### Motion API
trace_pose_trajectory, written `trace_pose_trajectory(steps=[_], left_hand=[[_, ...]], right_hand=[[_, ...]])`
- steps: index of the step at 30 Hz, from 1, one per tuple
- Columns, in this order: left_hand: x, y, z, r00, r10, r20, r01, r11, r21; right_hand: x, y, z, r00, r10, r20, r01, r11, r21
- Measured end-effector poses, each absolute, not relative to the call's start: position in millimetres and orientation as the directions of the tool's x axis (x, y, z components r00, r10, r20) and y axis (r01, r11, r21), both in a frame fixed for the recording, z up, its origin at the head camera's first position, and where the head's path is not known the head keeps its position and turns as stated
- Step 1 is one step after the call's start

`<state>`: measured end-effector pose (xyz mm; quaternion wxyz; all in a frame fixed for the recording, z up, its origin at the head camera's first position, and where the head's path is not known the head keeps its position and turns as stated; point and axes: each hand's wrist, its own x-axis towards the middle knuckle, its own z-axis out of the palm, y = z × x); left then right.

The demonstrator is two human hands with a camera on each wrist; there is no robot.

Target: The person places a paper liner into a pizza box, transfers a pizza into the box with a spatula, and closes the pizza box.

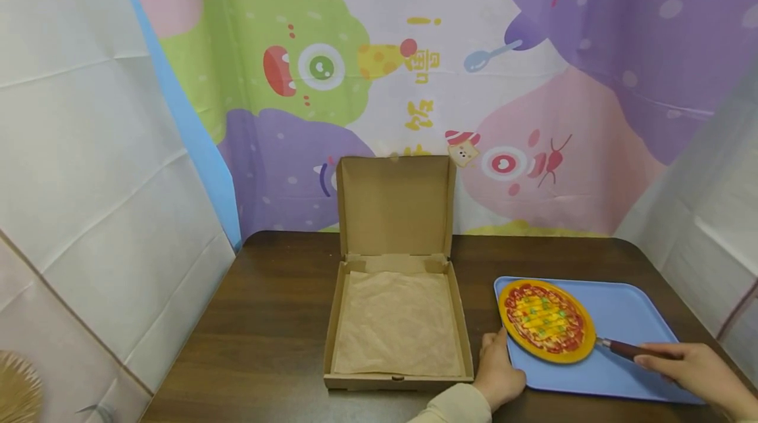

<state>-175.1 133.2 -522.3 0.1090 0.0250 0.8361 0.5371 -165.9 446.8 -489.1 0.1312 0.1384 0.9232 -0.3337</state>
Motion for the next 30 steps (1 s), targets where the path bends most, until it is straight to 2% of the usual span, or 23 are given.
trace_pose_trajectory(steps=[6, 15, 21, 25, 30], left_hand=[[-175.3, 132.8, -522.1, -0.971, 0.166, -0.175, -0.090, 0.424, 0.901], [-176.0, 132.7, -522.2, -0.972, 0.169, -0.164, -0.078, 0.423, 0.903], [-176.5, 132.3, -522.0, -0.969, 0.183, -0.165, -0.081, 0.395, 0.915], [-176.2, 132.1, -522.0, -0.966, 0.183, -0.183, -0.101, 0.383, 0.918], [-175.5, 132.0, -521.4, -0.966, 0.183, -0.181, -0.098, 0.391, 0.915]], right_hand=[[-163.0, 448.0, -490.0, -0.942, 0.158, -0.296, 0.307, 0.761, -0.571], [-161.4, 448.3, -488.7, -0.928, 0.158, -0.337, 0.328, 0.773, -0.543], [-164.7, 446.7, -488.0, -0.925, 0.093, -0.368, 0.285, 0.811, -0.511], [-163.4, 444.5, -488.4, -0.943, 0.084, -0.322, 0.248, 0.821, -0.515], [-161.5, 440.5, -489.5, -0.948, 0.112, -0.299, 0.264, 0.801, -0.537]])
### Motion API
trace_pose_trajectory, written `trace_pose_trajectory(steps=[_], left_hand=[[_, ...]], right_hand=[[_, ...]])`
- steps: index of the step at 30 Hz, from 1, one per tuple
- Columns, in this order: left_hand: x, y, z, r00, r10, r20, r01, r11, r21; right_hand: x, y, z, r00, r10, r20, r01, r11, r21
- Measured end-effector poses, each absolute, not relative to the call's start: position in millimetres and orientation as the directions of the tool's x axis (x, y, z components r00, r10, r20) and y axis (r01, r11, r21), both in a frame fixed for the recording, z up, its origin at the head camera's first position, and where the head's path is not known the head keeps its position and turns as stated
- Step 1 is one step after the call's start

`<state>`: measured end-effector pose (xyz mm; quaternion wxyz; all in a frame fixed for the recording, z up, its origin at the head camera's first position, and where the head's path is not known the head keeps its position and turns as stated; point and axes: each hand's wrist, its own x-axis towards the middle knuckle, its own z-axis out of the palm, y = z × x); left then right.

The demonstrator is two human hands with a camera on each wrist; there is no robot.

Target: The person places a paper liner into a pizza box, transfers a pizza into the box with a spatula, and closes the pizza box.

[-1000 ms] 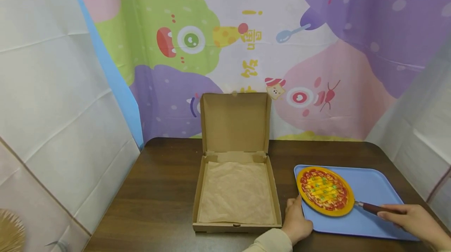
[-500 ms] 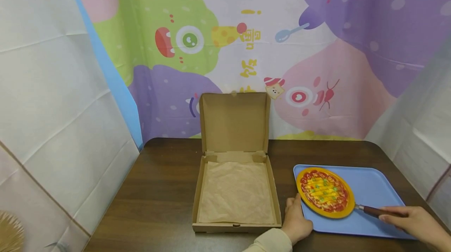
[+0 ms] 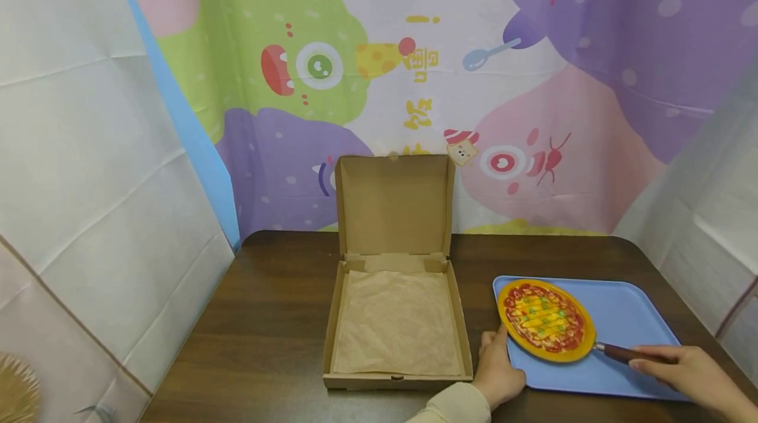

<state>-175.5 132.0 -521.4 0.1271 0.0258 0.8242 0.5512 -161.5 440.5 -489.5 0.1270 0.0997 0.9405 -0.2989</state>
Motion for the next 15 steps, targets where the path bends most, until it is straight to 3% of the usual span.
trace_pose_trajectory(steps=[8, 15], left_hand=[[-174.0, 130.9, -520.6, -0.971, 0.185, -0.154, -0.072, 0.390, 0.918], [-172.9, 130.3, -519.4, -0.969, 0.182, -0.169, -0.082, 0.406, 0.910]], right_hand=[[-159.0, 433.2, -489.2, -0.936, 0.155, -0.316, 0.321, 0.745, -0.585], [-151.4, 437.1, -491.4, -0.953, 0.144, -0.267, 0.272, 0.796, -0.540]])
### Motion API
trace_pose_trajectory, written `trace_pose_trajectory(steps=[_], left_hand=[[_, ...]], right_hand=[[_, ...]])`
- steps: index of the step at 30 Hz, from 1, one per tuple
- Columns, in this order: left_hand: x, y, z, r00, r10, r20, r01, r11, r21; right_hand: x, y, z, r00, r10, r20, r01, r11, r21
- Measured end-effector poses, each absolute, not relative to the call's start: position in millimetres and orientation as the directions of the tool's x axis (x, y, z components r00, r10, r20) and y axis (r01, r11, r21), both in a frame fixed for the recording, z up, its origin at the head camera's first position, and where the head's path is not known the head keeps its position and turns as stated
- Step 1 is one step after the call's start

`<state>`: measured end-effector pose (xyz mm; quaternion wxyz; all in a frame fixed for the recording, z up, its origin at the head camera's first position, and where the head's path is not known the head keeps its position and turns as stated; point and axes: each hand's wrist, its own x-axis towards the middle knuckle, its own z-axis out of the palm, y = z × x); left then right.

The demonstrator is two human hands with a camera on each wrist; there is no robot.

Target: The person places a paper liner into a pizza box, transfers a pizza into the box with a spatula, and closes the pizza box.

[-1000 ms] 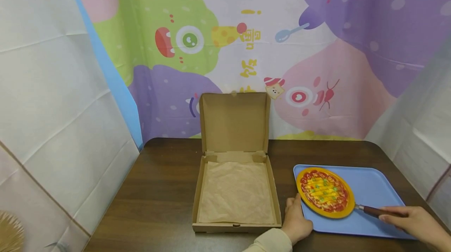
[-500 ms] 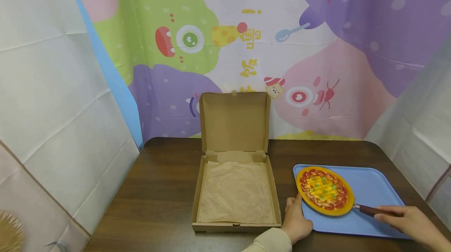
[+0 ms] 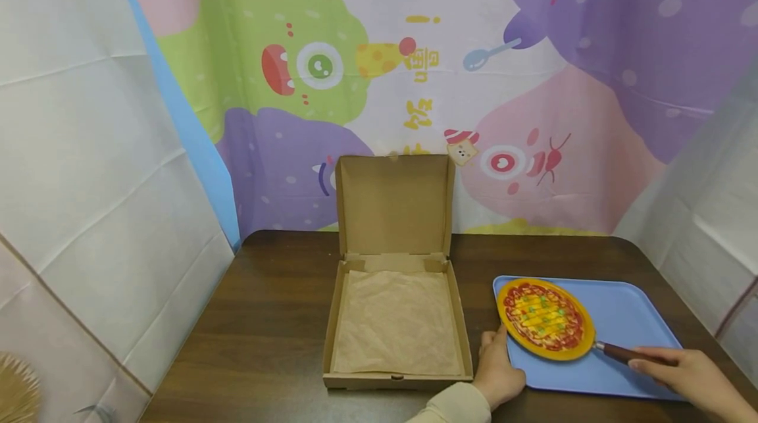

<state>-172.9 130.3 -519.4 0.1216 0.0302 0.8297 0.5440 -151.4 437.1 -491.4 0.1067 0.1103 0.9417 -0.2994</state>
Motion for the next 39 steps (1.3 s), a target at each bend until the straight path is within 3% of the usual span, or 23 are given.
trace_pose_trajectory(steps=[15, 32, 39], left_hand=[[-170.9, 131.4, -518.8, -0.975, 0.174, -0.141, -0.056, 0.416, 0.907], [-166.7, 129.1, -513.6, -0.974, 0.175, -0.144, -0.059, 0.419, 0.906], [-164.8, 127.3, -502.8, -0.959, 0.202, -0.199, -0.104, 0.402, 0.910]], right_hand=[[-150.8, 446.1, -494.9, -0.916, 0.203, -0.345, 0.370, 0.761, -0.533], [-150.2, 447.4, -468.2, -0.956, 0.204, -0.211, 0.293, 0.678, -0.674], [-153.6, 443.6, -456.1, -0.964, 0.190, -0.184, 0.265, 0.701, -0.662]])
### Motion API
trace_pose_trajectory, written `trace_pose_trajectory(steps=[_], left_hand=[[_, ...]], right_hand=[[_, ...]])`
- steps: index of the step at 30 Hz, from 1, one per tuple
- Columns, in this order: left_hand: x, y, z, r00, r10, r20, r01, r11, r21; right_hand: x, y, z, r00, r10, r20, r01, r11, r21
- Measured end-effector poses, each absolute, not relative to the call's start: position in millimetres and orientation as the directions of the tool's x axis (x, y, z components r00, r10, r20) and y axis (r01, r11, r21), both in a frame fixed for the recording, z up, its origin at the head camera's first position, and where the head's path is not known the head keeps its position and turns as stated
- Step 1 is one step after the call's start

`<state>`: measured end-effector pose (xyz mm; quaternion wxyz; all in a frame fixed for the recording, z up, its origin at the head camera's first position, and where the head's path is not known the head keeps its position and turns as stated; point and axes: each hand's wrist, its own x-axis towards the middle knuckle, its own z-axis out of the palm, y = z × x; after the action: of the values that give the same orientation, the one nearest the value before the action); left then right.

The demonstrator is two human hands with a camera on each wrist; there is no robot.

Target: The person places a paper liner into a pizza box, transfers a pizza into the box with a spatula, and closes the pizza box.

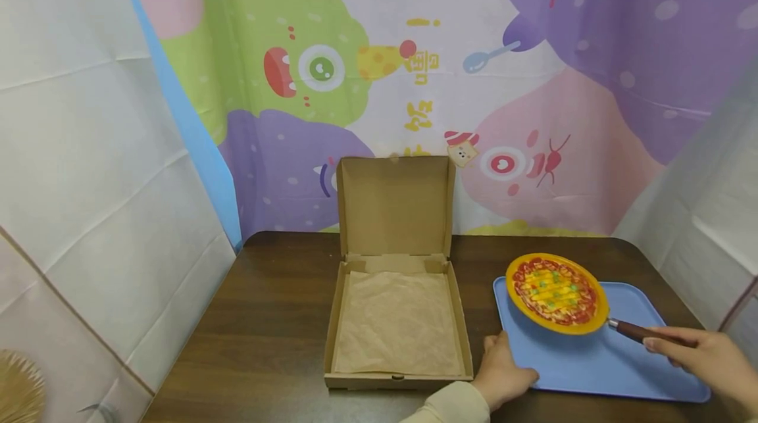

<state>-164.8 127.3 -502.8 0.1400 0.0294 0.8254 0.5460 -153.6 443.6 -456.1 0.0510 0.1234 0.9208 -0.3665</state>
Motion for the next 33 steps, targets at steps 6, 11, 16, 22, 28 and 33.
trace_pose_trajectory(steps=[6, 11, 16, 22, 28, 33], left_hand=[[-166.3, 118.8, -482.5, -0.950, 0.232, -0.209, -0.117, 0.356, 0.927], [-170.2, 104.8, -459.8, -0.938, 0.282, -0.199, -0.126, 0.257, 0.958], [-177.3, 80.4, -444.4, -0.948, 0.300, -0.107, -0.063, 0.154, 0.986], [-187.2, 33.7, -438.1, -0.956, 0.294, 0.009, 0.040, 0.101, 0.994], [-198.3, -9.5, -432.7, -0.956, 0.253, 0.147, 0.156, 0.013, 0.988], [-202.9, -51.3, -429.8, -0.946, 0.203, 0.254, 0.268, 0.044, 0.962]], right_hand=[[-159.4, 436.9, -442.6, -0.971, 0.167, -0.169, 0.237, 0.742, -0.627], [-164.9, 431.4, -434.0, -0.965, 0.192, -0.178, 0.262, 0.753, -0.604], [-169.5, 420.0, -425.3, -0.959, 0.214, -0.185, 0.282, 0.748, -0.601], [-174.0, 407.9, -417.3, -0.979, 0.155, -0.134, 0.204, 0.764, -0.612], [-179.0, 397.5, -410.7, -0.986, 0.105, -0.129, 0.163, 0.762, -0.627], [-187.3, 384.3, -406.4, -0.989, 0.081, -0.127, 0.145, 0.746, -0.650]])
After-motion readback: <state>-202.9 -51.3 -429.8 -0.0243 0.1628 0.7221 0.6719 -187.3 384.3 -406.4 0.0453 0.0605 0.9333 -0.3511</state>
